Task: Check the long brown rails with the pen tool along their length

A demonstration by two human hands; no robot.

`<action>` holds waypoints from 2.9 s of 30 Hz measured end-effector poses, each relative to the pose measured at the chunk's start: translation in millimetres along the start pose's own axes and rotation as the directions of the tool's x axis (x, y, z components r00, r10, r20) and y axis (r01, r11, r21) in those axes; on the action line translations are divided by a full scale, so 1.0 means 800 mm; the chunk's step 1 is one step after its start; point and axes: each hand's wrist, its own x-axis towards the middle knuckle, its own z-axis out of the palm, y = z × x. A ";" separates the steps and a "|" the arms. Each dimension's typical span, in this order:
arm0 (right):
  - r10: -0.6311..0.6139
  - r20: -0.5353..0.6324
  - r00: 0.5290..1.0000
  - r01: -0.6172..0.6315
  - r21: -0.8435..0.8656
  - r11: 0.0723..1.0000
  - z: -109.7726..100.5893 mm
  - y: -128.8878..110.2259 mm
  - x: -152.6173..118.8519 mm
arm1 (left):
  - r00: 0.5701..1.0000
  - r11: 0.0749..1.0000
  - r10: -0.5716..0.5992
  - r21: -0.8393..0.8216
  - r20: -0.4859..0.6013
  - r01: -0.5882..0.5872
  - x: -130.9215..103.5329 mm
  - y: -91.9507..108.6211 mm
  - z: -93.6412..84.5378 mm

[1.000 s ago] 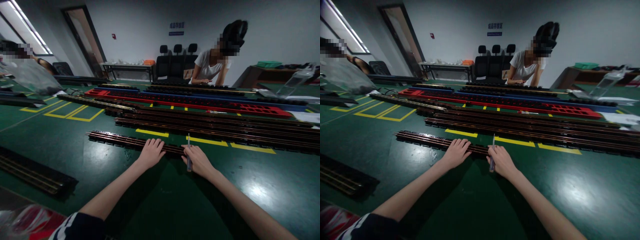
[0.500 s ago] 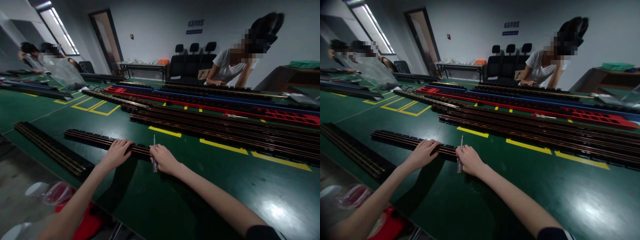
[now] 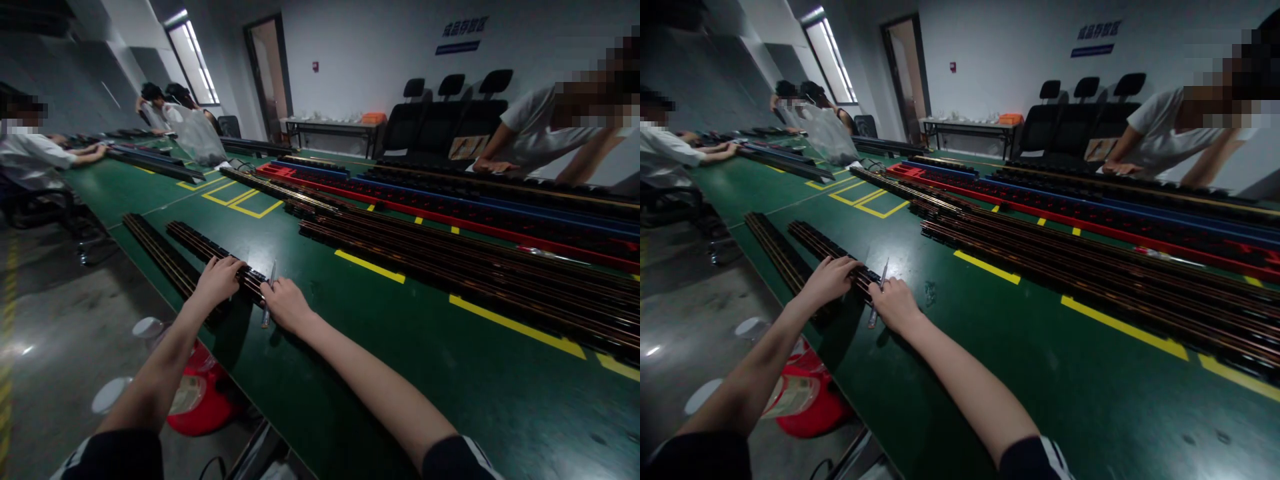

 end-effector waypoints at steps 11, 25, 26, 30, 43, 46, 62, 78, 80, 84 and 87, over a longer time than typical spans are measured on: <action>-0.148 -0.052 0.988 0.154 0.145 0.977 0.009 0.018 -0.003 | 0.977 0.990 -0.138 0.047 0.160 0.132 0.015 -0.058 0.000; 0.319 -0.314 0.894 -0.348 -0.039 0.937 -0.050 0.186 -0.203 | 0.921 0.934 0.353 0.011 -0.165 -0.356 0.091 0.188 -0.046; 0.374 -0.372 0.850 -0.426 -0.069 0.902 -0.056 0.205 -0.229 | 0.894 0.908 0.403 -0.033 -0.195 -0.417 0.096 0.219 -0.046; 0.523 -0.604 0.601 -0.722 -0.131 0.679 -0.088 0.262 -0.347 | 0.796 0.786 0.520 -0.192 -0.310 -0.588 0.113 0.326 -0.040; 0.581 -0.588 0.563 -0.799 -0.207 0.565 -0.119 0.294 -0.476 | 0.751 0.704 0.457 -0.323 -0.476 -0.633 0.130 0.458 -0.016; 0.612 -0.569 0.549 -0.808 -0.175 0.562 -0.119 0.297 -0.475 | 0.753 0.709 0.457 -0.318 -0.474 -0.630 0.130 0.457 -0.016; 0.721 -0.490 0.489 -0.872 -0.247 0.423 -0.131 0.286 -0.459 | 0.750 0.753 0.491 -0.217 -0.444 -0.622 0.126 0.452 -0.028; 0.718 -0.499 0.486 -0.871 -0.215 0.441 -0.140 0.268 -0.453 | 0.715 0.735 0.472 -0.218 -0.516 -0.643 0.118 0.444 -0.032; 0.710 -0.509 0.487 -0.870 -0.207 0.448 -0.141 0.266 -0.454 | 0.705 0.729 0.471 -0.216 -0.530 -0.650 0.116 0.442 -0.033; 0.716 -0.498 0.490 -0.866 -0.188 0.462 -0.142 0.261 -0.455 | 0.689 0.713 0.486 -0.212 -0.539 -0.668 0.115 0.438 -0.033; 0.722 -0.488 0.491 -0.866 -0.182 0.466 -0.142 0.259 -0.456 | 0.680 0.689 0.505 -0.227 -0.532 -0.689 0.115 0.437 -0.031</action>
